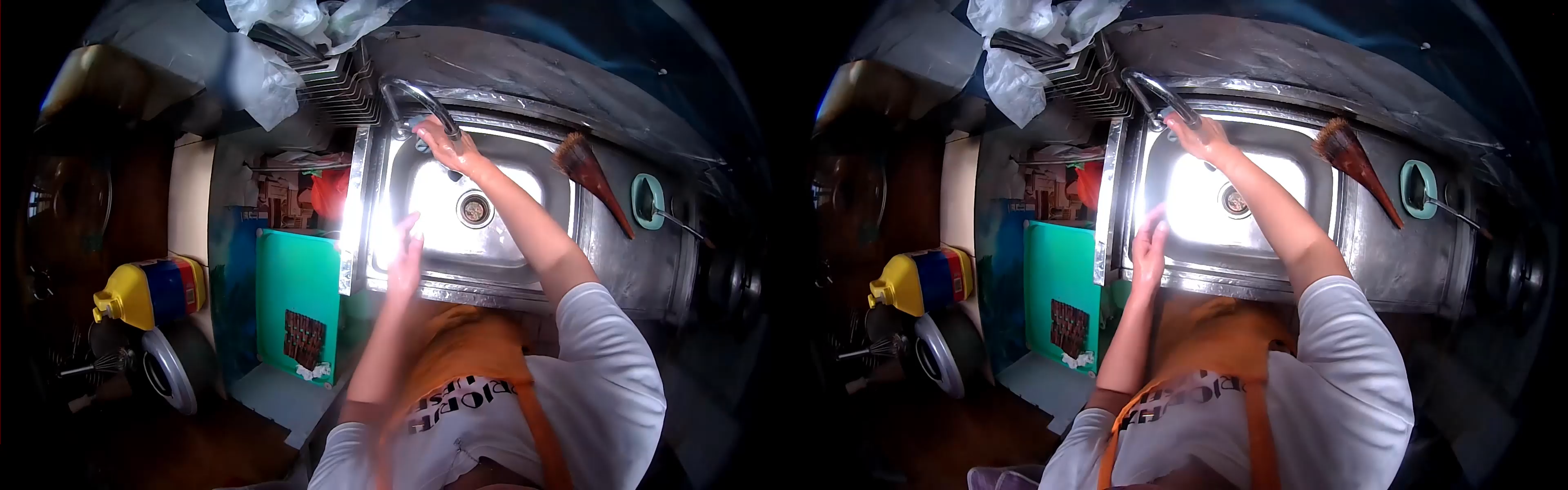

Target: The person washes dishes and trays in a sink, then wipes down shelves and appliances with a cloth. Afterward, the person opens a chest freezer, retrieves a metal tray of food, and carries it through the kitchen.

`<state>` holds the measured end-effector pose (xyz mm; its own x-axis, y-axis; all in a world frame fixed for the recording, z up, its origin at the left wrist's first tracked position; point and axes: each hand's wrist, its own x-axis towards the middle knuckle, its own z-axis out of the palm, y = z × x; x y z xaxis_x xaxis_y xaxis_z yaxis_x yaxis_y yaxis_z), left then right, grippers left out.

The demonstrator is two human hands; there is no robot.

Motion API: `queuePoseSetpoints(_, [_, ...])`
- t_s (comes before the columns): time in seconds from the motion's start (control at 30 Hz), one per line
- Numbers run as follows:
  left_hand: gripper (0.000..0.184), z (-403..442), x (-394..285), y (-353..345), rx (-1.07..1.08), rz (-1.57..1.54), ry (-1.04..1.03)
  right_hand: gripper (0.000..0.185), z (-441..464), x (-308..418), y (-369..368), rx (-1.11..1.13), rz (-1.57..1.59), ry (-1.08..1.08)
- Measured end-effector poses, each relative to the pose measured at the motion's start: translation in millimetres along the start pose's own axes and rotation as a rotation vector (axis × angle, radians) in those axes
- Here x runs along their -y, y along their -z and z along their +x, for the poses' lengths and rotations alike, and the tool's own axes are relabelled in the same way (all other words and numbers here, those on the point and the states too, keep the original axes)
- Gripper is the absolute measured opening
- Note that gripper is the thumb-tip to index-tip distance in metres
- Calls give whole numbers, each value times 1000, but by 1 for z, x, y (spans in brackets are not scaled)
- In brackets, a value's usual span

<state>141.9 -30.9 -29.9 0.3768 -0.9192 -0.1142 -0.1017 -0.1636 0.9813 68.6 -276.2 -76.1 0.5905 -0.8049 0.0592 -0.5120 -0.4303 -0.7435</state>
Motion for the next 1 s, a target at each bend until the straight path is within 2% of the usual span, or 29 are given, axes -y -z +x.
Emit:
queuePoseSetpoints(0.03, [39, 20, 6, -15, 69, -65, 70, 36, -2, -1, -2, -8, -4, 33])
queuePoseSetpoints(0.1, [50, 53, 10, -42, 59, -327, 327, 37, -8, 8, 7, -18, 47, -68])
queuePoseSetpoints(0.13, [61, 70, 22, -50, 67, -505, 422, 37, -14, 10, 14, -48, 279, -105])
queuePoseSetpoints(0.17, [69, 86, 31, -56, 62, -622, 511, 28, -21, 14, 17, -162, 297, -33])
queuePoseSetpoints(0.2, [72, 103, 28, -61, 42, -797, 622, 21, -28, 17, 20, -274, 306, 41])
queuePoseSetpoints(0.27, [79, 136, 32, -71, 54, -1071, 827, 21, -49, 22, 27, -338, 141, -38])
queuePoseSetpoints(0.3, [70, 152, 38, -79, -10, -1174, 917, 19, -61, 21, 22, -331, 133, -58])
queuePoseSetpoints(0.33, [61, 166, 67, -86, 60, -1299, 784, 17, -73, 19, 13, -300, -19, -21])
queuePoseSetpoints(0.37, [54, 175, 100, -95, 127, -1424, 647, 15, -84, 42, 12, -335, 98, -101])
queuePoseSetpoints(0.4, [41, 179, 115, -98, 656, -1545, 593, 13, -94, 48, 2, -413, 126, 118])
queuePoseSetpoints(0.43, [37, 185, 131, -110, 867, -1828, 600, 12, -97, 66, 8, -314, 71, 137])
queuePoseSetpoints(0.47, [34, 190, 146, -122, 1119, -2049, 640, 14, -90, 56, 6, -312, 12, 106])
queuePoseSetpoints(0.5, [32, 183, 131, -139, 990, -2065, 436, 15, -84, 43, -1, -308, -40, 72])
queuePoseSetpoints(0.53, [30, 175, 114, -156, 843, -2069, 254, 18, -68, 24, 2, -315, -48, -150])
queuePoseSetpoints(0.57, [32, 172, 111, -157, 566, -1910, 354, 22, -44, 5, 13, -316, -52, -369])
queuePoseSetpoints(0.6, [35, 169, 109, -158, 311, -1667, 478, 31, -25, -7, 25, -348, -20, -677])
queuePoseSetpoints(0.63, [38, 166, 105, -159, 120, -1409, 618, 40, -24, -20, 17, -430, -6, -654])
queuePoseSetpoints(0.7, [43, 176, 95, -151, 47, -1149, 523, 39, -42, -31, -6, -436, -227, -351])
queuePoseSetpoints(0.73, [47, 174, 89, -135, 351, -1336, 536, 39, -52, -3, -5, -399, -203, -338])
queuePoseSetpoints(0.8, [59, 168, 78, -100, 484, -1451, 727, 41, -72, 39, -6, -277, -151, -330])
queuePoseSetpoints(0.83, [57, 168, 92, -109, 664, -1597, 577, 43, -78, 43, -9, -192, -120, -335])
queuePoseSetpoints(0.87, [55, 170, 115, -127, 845, -1725, 411, 43, -72, 39, -7, -209, -165, -383])
queuePoseSetpoints(0.9, [49, 169, 122, -135, 885, -1772, 348, 43, -60, 29, -3, -227, -205, -435])
queuePoseSetpoints(0.97, [37, 155, 100, -141, 273, -1291, 476, 39, -34, -12, 13, -160, -65, -657])
queuePoseSetpoints(1.0, [32, 153, 95, -145, 108, -1101, 530, 38, -26, -25, 16, -239, 7, -743])
